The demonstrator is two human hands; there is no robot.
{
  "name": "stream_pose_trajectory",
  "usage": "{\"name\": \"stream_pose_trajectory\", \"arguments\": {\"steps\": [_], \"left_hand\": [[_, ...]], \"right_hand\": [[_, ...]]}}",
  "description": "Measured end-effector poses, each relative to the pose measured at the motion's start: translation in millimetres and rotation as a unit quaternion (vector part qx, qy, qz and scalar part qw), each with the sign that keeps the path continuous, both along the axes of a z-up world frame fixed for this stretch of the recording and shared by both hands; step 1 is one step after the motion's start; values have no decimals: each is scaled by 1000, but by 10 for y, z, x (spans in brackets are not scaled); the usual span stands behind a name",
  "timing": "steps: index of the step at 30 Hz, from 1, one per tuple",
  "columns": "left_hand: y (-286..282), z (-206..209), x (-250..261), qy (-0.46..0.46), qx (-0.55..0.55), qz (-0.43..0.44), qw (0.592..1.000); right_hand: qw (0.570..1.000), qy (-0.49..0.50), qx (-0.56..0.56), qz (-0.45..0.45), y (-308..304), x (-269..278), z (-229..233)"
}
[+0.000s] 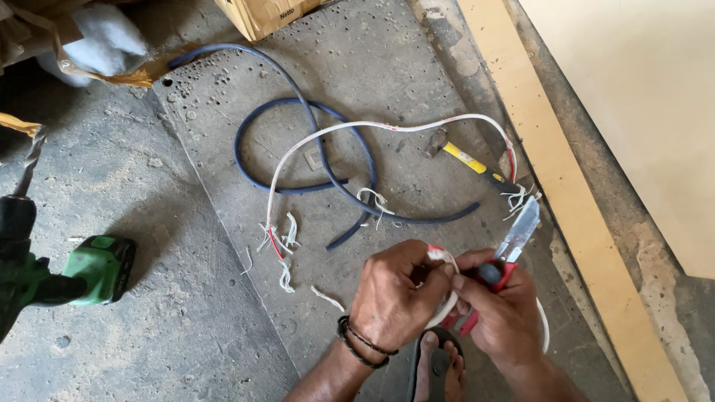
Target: Stripping the insulation from electrical wires using wire cutters
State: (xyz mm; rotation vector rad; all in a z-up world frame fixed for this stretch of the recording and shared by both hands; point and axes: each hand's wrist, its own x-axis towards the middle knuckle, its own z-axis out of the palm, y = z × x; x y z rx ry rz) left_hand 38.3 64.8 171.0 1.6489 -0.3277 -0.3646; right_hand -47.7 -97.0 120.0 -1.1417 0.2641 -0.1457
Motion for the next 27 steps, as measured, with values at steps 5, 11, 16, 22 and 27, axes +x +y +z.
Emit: {"name": "stream_pose_trajectory", "arguments": {"steps": [5, 11, 16, 22, 27], "left_hand": [[50, -71, 33, -55, 57, -36, 996], [83, -16, 53, -108, 128, -61, 984], [76, -35, 24, -97, 74, -55, 991], [3, -396, -119, 132, -235, -100, 958], [-77, -503, -136, 123, -214, 9, 969]], "right_hand": [[1000, 17, 10, -9, -41, -41, -25], [995, 32, -36, 89, -176, 89, -12], [995, -13, 56, 78, -63, 119, 66], [997, -5, 45, 57, -53, 103, 114], [979, 24, -175, 100, -87, 177, 238]]}}
